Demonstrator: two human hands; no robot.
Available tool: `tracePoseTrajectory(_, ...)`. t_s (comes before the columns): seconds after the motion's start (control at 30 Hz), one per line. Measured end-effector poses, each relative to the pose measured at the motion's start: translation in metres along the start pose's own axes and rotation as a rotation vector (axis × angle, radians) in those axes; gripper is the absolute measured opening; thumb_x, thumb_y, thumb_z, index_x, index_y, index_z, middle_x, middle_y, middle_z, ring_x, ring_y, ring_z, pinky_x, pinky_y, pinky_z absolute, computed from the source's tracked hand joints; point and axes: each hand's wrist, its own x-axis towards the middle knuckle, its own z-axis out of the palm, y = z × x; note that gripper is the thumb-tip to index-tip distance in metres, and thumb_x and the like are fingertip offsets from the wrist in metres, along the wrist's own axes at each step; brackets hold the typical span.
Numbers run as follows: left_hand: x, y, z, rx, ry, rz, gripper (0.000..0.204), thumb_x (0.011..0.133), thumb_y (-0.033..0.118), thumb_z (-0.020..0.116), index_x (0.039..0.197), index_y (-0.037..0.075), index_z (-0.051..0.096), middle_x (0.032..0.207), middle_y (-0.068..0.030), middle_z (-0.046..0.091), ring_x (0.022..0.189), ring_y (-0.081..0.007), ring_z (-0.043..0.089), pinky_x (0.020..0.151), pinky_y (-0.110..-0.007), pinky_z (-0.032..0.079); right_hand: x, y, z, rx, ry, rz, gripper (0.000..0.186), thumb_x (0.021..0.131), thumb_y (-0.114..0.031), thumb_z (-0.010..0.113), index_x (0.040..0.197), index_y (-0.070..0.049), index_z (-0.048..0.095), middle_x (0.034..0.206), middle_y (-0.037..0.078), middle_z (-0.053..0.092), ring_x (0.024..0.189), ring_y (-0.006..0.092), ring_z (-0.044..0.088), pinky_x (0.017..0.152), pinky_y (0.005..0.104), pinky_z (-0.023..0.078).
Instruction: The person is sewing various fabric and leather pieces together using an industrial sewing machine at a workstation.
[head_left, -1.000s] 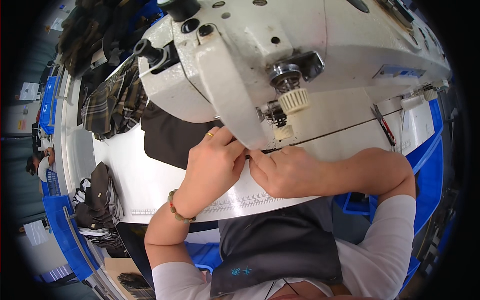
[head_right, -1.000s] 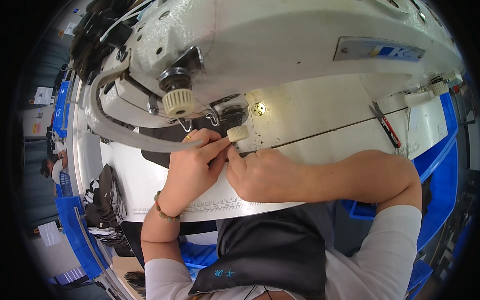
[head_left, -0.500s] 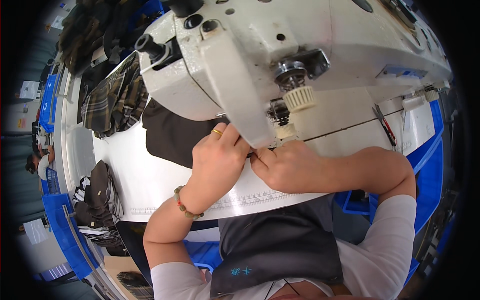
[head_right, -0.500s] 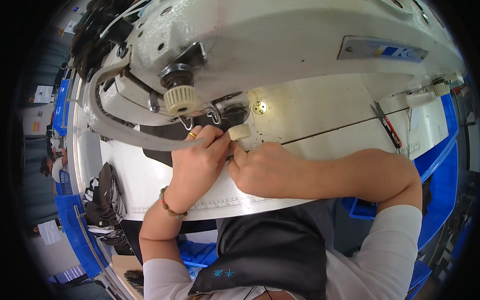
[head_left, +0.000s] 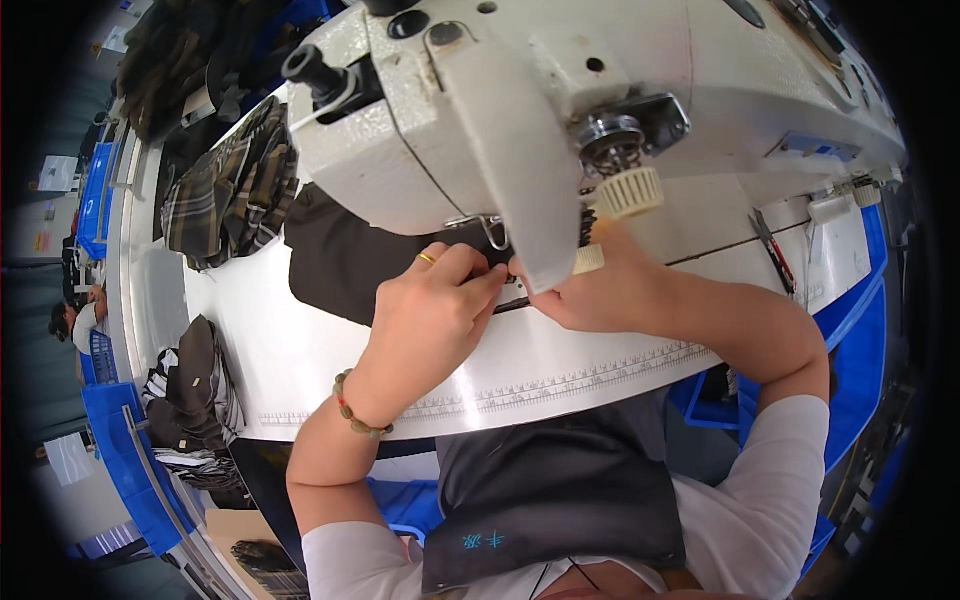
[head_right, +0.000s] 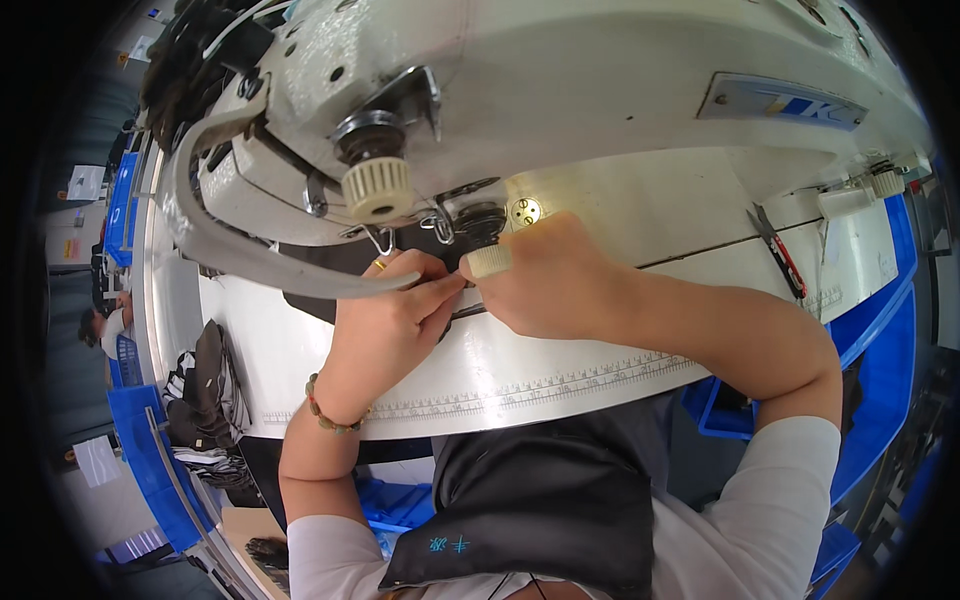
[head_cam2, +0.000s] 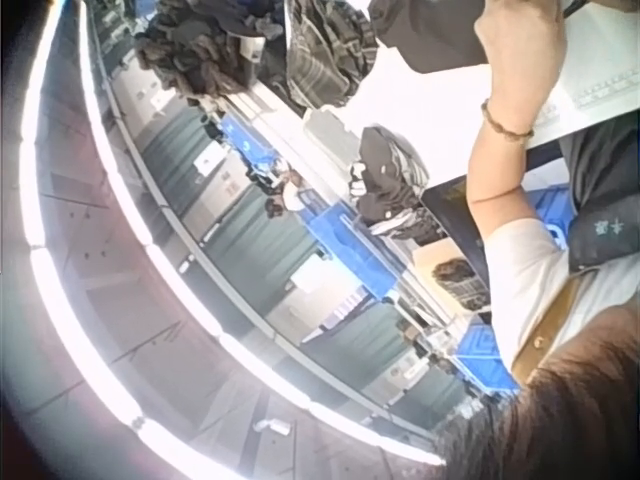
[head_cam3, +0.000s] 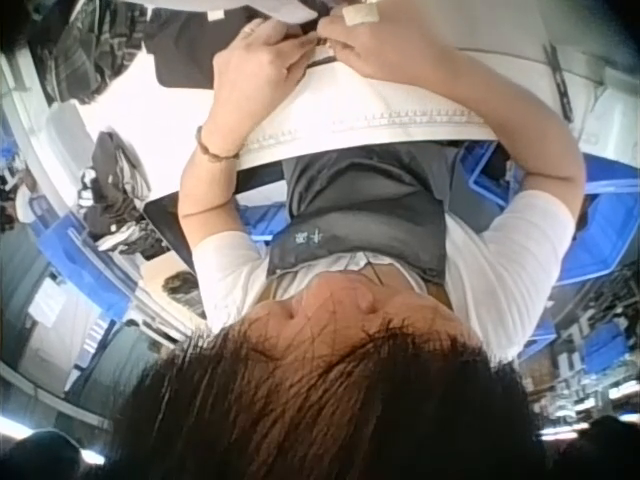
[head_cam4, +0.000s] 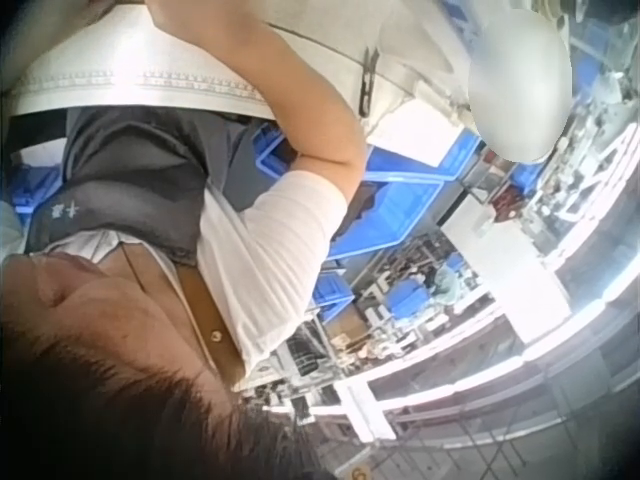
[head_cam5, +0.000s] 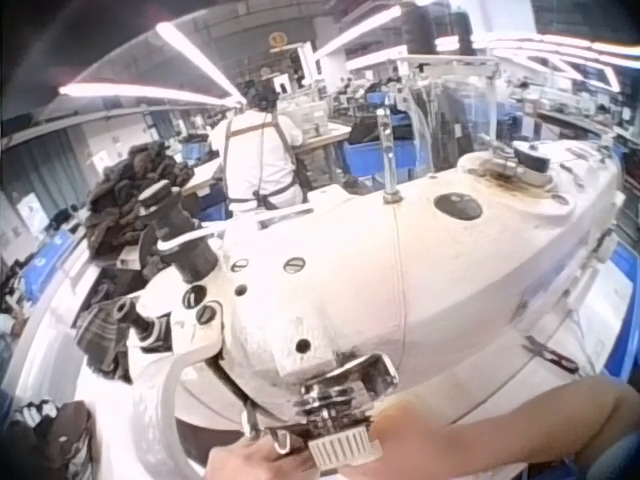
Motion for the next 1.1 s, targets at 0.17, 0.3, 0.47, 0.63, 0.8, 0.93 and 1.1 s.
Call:
tracePoseTrajectory(0.17,-0.002,0.002,0.002,0.02,0.026,0.019,0.001,0.082,0.009,0.072,0.083,0.008,0.073,0.083,-0.0004,0.06,0.075,-0.0175,0.061,0.05,-0.03,0.05,-0.003,0.004,0.006,0.169,0.02,0.034,0.007,0.072,-0.01,0.067,0.078,-0.013,0.063,0.058,0.006,0.058,0.052,0.0286,0.06,0.045,0.0414,0.044)
tracePoseTrajectory(0.3,-0.004,0.006,0.004,0.128,0.018,0.024,0.003,0.082,0.008,0.07,0.084,0.006,0.071,0.082,-0.0012,0.056,0.075,-0.0163,0.061,0.049,-0.028,0.05,-0.002,0.003,0.005,0.184,-0.014,0.018,0.007,0.073,-0.011,0.068,0.078,-0.012,0.064,0.06,0.006,0.059,0.054,0.0285,0.061,0.045,0.0416,0.045)
tracePoseTrajectory(0.47,-0.003,0.009,0.0,0.162,-0.019,0.019,0.007,0.083,0.008,0.068,0.088,0.005,0.071,0.083,-0.0021,0.054,0.076,-0.0159,0.061,0.048,-0.028,0.05,-0.001,-0.001,-0.001,0.06,-0.001,-0.004,0.005,0.075,-0.013,0.069,0.079,-0.012,0.065,0.063,0.006,0.061,0.056,0.0276,0.062,0.046,0.0411,0.046)
tracePoseTrajectory(0.63,-0.004,0.003,-0.001,0.161,-0.055,0.072,0.011,0.081,0.007,0.068,0.091,0.004,0.071,0.083,-0.0024,0.053,0.075,-0.0161,0.059,0.049,-0.028,0.049,-0.001,-0.001,-0.002,-0.006,0.026,-0.04,0.003,0.077,-0.014,0.068,0.078,-0.012,0.066,0.063,0.005,0.061,0.055,0.0258,0.062,0.046,0.04,0.046)
tracePoseTrajectory(0.8,-0.004,-0.001,0.003,0.203,-0.055,0.119,0.012,0.079,0.007,0.068,0.09,0.004,0.071,0.082,-0.0019,0.054,0.073,-0.0168,0.06,0.052,-0.028,0.051,-0.002,-0.001,0.0,-0.005,-0.029,-0.02,0.005,0.078,-0.016,0.069,0.078,-0.012,0.066,0.061,0.005,0.059,0.055,0.0259,0.062,0.046,0.0404,0.046)
tracePoseTrajectory(0.93,0.001,-0.01,0.002,-0.074,-0.019,0.027,0.012,0.077,0.008,0.071,0.089,0.006,0.072,0.085,-0.0019,0.063,0.075,-0.0203,0.065,0.057,-0.032,0.054,-0.001,0.001,0.008,0.05,0.022,-0.01,0.008,0.077,-0.017,0.069,0.078,-0.012,0.064,0.059,0.006,0.058,0.053,0.0268,0.062,0.046,0.0422,0.045)
tracePoseTrajectory(1.1,0.006,-0.007,-0.001,-0.27,-0.071,-0.168,0.013,0.076,0.007,0.071,0.089,0.008,0.073,0.085,-0.0027,0.068,0.078,-0.0229,0.067,0.061,-0.036,0.054,-0.006,0.015,0.031,-0.099,0.022,-0.077,0.009,0.078,-0.018,0.068,0.077,-0.012,0.062,0.057,0.006,0.056,0.051,0.0275,0.061,0.045,0.0425,0.045)
